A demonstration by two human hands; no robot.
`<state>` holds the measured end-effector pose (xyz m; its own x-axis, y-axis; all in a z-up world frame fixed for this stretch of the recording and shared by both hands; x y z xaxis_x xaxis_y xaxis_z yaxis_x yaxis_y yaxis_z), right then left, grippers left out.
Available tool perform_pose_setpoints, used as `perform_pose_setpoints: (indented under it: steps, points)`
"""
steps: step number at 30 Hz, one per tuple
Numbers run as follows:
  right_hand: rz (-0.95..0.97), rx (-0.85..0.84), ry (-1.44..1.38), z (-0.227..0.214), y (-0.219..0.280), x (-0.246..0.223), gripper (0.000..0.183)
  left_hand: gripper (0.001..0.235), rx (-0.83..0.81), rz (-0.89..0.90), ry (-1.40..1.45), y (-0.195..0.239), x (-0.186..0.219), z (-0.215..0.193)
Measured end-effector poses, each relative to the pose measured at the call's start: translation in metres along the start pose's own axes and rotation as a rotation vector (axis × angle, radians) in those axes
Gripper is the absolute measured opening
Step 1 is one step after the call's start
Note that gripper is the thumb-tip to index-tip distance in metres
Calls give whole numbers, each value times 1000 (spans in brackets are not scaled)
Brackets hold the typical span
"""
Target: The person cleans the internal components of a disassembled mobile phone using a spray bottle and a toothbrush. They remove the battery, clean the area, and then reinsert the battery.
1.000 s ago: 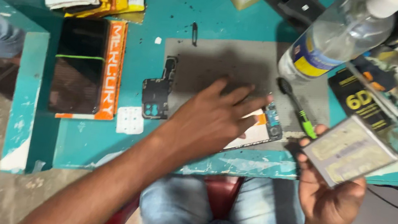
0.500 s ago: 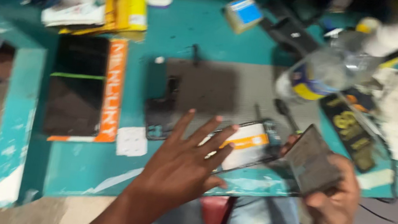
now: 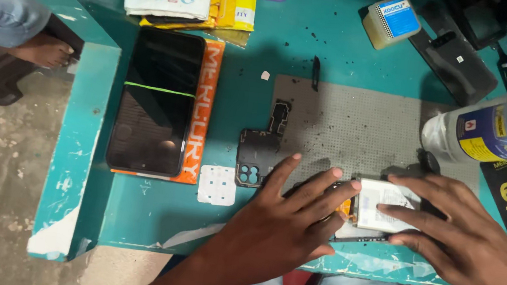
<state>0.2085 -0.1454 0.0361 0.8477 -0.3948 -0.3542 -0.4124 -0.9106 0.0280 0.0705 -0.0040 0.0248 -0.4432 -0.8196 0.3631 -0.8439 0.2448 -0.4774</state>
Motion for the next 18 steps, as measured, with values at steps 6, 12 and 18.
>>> perform_pose_setpoints:
  steps: [6, 12, 18]
  points:
    - [-15, -19, 102, 11, 9, 2, 49, 51, 47, -21, 67, 9, -7, 3]
    - [6, -10, 127, 19, 14, 0, 47, 42, 70, -28, 93, 13, -11, 5]
    - [-6, -41, 182, 26, 16, -6, 53, 56, 64, -90, 224, 16, -17, 8]
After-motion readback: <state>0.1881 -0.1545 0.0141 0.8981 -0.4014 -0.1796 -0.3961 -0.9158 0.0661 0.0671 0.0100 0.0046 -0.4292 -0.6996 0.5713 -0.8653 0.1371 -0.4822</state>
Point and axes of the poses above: each hand's wrist, its own y-axis away from the middle knuckle, its own z-axis out of the palm, x = y × z, the point moved 8 cm from there along -y, towards the middle knuckle, and after that the axes turned 7 degrees about z, right-handed, at the moved point
